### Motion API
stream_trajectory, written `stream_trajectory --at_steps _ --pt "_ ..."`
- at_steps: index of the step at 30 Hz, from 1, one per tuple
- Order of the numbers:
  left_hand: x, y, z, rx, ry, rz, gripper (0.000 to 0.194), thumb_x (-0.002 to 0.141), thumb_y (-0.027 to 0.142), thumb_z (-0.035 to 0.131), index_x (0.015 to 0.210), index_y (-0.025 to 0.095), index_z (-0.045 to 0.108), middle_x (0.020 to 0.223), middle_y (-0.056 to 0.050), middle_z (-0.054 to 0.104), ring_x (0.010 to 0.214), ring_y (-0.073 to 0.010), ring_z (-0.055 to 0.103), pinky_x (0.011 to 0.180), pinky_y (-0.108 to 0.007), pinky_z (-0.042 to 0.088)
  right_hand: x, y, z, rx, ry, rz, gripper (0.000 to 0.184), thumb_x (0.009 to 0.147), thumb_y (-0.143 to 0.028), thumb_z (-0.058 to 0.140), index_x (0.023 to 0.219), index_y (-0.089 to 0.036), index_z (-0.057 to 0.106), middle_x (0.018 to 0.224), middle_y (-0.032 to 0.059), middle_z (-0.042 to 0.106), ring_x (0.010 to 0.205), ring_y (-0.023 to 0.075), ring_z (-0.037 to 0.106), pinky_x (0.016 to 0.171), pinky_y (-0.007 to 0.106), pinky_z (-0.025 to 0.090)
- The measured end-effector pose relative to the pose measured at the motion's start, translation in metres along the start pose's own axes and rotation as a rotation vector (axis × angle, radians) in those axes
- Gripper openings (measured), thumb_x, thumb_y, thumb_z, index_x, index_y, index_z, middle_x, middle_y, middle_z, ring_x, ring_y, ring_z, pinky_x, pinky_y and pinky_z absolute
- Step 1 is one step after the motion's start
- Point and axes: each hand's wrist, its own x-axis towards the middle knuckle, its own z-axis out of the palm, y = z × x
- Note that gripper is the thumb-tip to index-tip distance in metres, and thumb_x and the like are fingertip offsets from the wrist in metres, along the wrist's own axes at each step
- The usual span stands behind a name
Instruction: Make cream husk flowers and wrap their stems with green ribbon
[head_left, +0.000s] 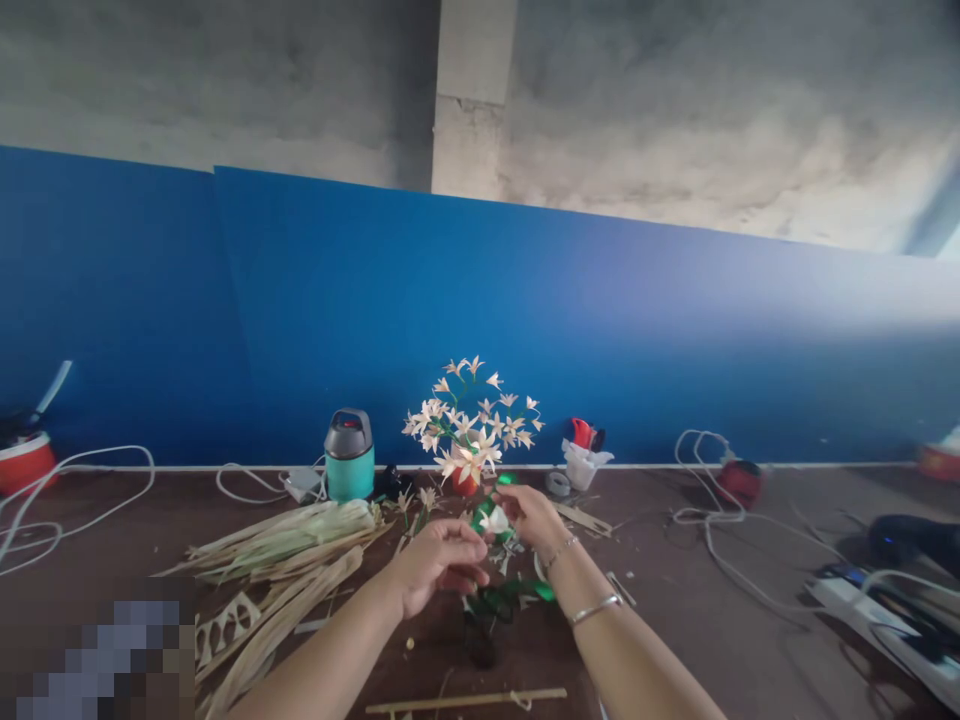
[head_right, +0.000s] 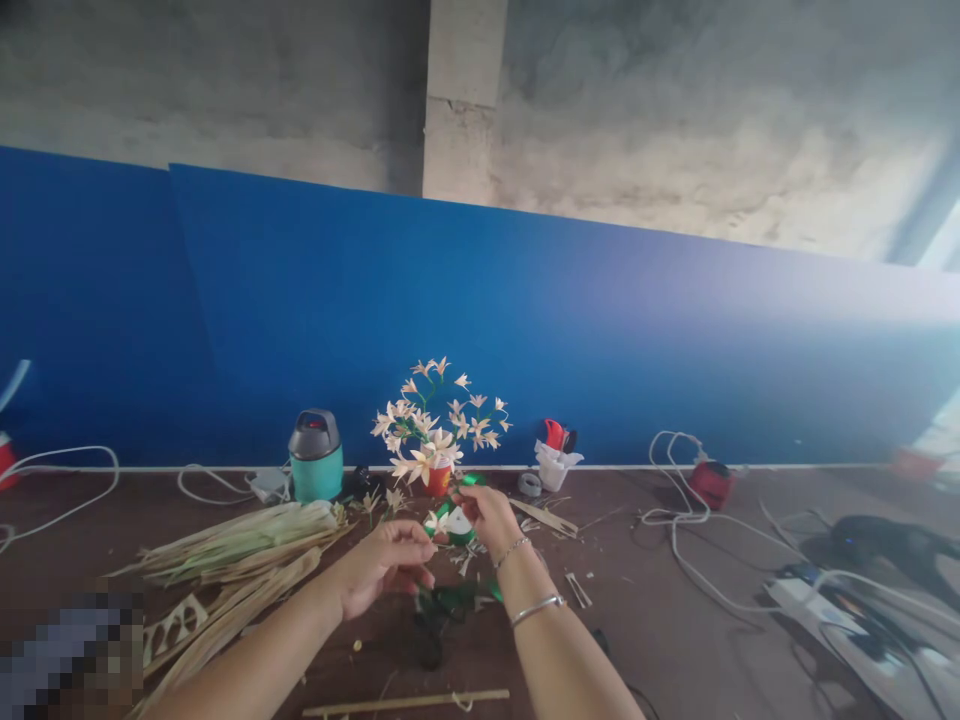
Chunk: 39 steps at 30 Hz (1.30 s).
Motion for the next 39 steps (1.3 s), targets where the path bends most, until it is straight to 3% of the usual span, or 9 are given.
stream_trajectory --at_steps 7,11,14,19,23,26,31,35,39 --pt "-0.047 0.008 -0.02 -0.046 -0.091 -0.032 0.023 0.059 0.027 0.074 0.065 0.013 0.056 0.075 -0.003 0.065 0.047 -0.0095 0.06 0.041 -0.017 0.04 0.019 -0.022 -0.037 0.06 0.326 -0.115 0.03 0.086 -0.029 0.052 0.112 -0.015 0.051 0.112 0.0077 0.055 0.093 0.0202 0.057 0.077 0.04 0.049" --pt "-0.06 0.007 -0.031 -0.064 -0.012 0.005 0.023 0.061 0.027 0.073 0.064 0.013 0.055 0.071 -0.003 0.066 0.043 -0.0078 0.057 0.036 -0.015 0.036 0.01 -0.032 -0.047 -0.054 0.321 -0.137 0.03 0.086 -0.029 0.051 0.112 -0.015 0.05 0.113 0.0076 0.054 0.094 0.0201 0.057 0.078 0.04 0.049" --pt "-0.062 0.003 -0.033 -0.091 0.001 -0.019 0.023 0.06 0.027 0.074 0.061 0.013 0.055 0.068 -0.003 0.065 0.042 -0.007 0.056 0.035 -0.014 0.035 -0.011 -0.036 -0.038 -0.189 0.213 -0.164 0.029 0.086 -0.028 0.052 0.111 -0.015 0.051 0.111 0.0074 0.056 0.091 0.0195 0.058 0.076 0.039 0.049" --pt "-0.062 -0.004 -0.024 -0.17 -0.033 -0.048 0.023 0.059 0.025 0.074 0.06 0.013 0.055 0.068 -0.003 0.065 0.039 -0.0067 0.055 0.033 -0.014 0.035 -0.075 -0.015 0.002 -0.363 -0.079 -0.26 0.034 0.061 -0.002 0.055 0.088 -0.018 0.068 0.056 -0.004 0.062 0.05 0.0106 0.054 0.048 0.019 0.04" --pt "-0.068 -0.005 -0.021 -0.24 -0.07 -0.05 0.021 0.06 0.024 0.074 0.06 0.013 0.056 0.067 -0.003 0.065 0.038 -0.0056 0.055 0.033 -0.013 0.034 -0.116 0.014 0.025 -0.493 -0.689 -0.364 0.03 0.058 -0.003 0.053 0.081 -0.018 0.068 0.059 -0.0046 0.06 0.051 0.0085 0.049 0.048 0.017 0.037" --pt "-0.074 -0.005 -0.024 -0.26 -0.054 -0.061 0.021 0.061 0.025 0.073 0.059 0.012 0.056 0.071 -0.004 0.065 0.038 -0.004 0.053 0.032 -0.012 0.031 -0.12 0.026 0.022 -0.553 -0.567 -0.448 0.013 0.067 -0.014 0.056 0.074 -0.015 0.067 0.059 -0.0019 0.059 0.049 0.0076 0.045 0.045 0.018 0.034" --pt "-0.083 -0.011 -0.028 -0.234 0.035 -0.067 0.023 0.058 0.024 0.075 0.059 0.013 0.055 0.065 -0.003 0.064 0.036 -0.0038 0.051 0.029 -0.013 0.019 -0.113 0.03 0.007 -0.684 -0.493 -0.424 0.025 0.066 -0.014 0.053 0.088 -0.015 0.066 0.056 -0.0024 0.056 0.046 0.0086 0.046 0.044 0.018 0.035" --pt "-0.084 -0.019 -0.027 -0.249 0.087 -0.091 0.024 0.055 0.023 0.076 0.058 0.013 0.055 0.061 -0.001 0.063 0.034 -0.004 0.05 0.029 -0.014 0.014 -0.127 0.034 0.01 -0.849 -0.444 -0.754 0.057 0.054 -0.003 0.049 0.107 -0.022 0.059 0.103 0.0043 0.06 0.081 0.0169 0.056 0.071 0.025 0.044" --pt "-0.083 -0.026 -0.025 -0.297 0.052 -0.104 0.026 0.053 0.025 0.077 0.057 0.013 0.054 0.058 -0.001 0.062 0.034 -0.0038 0.05 0.03 -0.014 0.013 -0.142 0.039 0.018 -0.92 -0.394 -0.912 0.044 0.056 -0.006 0.051 0.096 -0.021 0.062 0.104 0.0049 0.06 0.095 0.0206 0.053 0.084 0.029 0.041"
